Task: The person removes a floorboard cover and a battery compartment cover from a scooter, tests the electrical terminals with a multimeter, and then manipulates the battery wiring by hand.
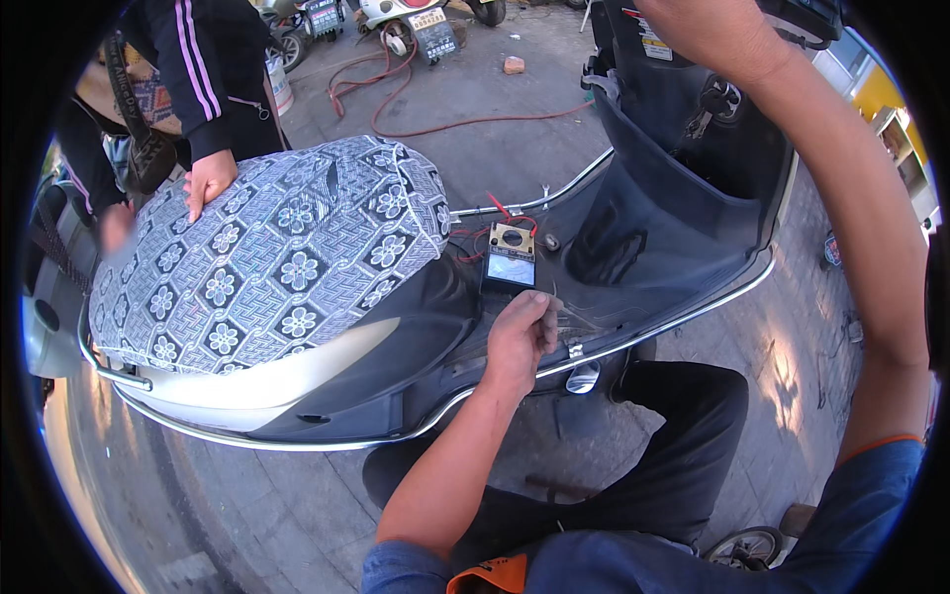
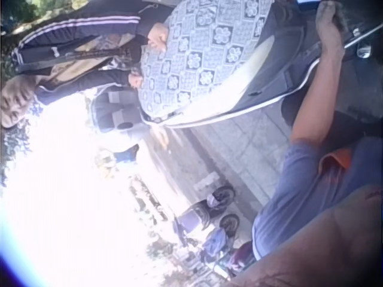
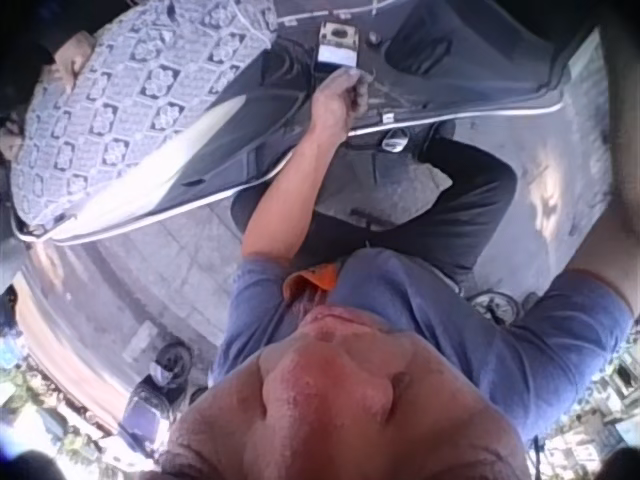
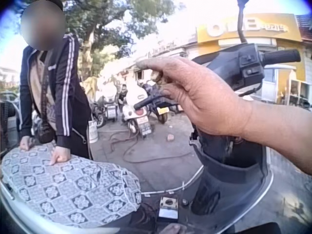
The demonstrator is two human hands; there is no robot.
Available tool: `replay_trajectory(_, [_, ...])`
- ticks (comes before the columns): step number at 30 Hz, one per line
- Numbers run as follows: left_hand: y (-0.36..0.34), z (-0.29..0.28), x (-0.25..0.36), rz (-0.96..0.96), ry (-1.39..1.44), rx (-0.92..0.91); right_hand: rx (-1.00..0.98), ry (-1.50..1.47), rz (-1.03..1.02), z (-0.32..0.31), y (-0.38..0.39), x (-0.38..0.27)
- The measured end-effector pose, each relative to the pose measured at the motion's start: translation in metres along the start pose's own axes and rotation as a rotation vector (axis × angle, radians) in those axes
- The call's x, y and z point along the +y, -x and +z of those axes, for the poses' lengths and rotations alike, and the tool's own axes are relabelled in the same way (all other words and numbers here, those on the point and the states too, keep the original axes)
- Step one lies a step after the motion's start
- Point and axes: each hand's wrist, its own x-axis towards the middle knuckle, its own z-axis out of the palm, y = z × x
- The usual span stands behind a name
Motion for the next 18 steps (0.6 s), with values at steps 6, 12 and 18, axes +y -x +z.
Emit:
replay_trajectory(6, [0.005,0.001,0.003,-0.007,-0.079,0.054,0.103,-0.312,0.289,-0.019,0.043,-0.075])
replay_trajectory(12, [0.001,0.009,-0.012,-0.145,-0.320,0.099,-0.240,-0.732,0.994,-0.015,0.200,-0.184])
replay_trajectory(18, [0.011,0.003,-0.070,-0.123,-1.237,-0.123,-0.491,-0.896,1.513,0.049,0.369,-0.303])
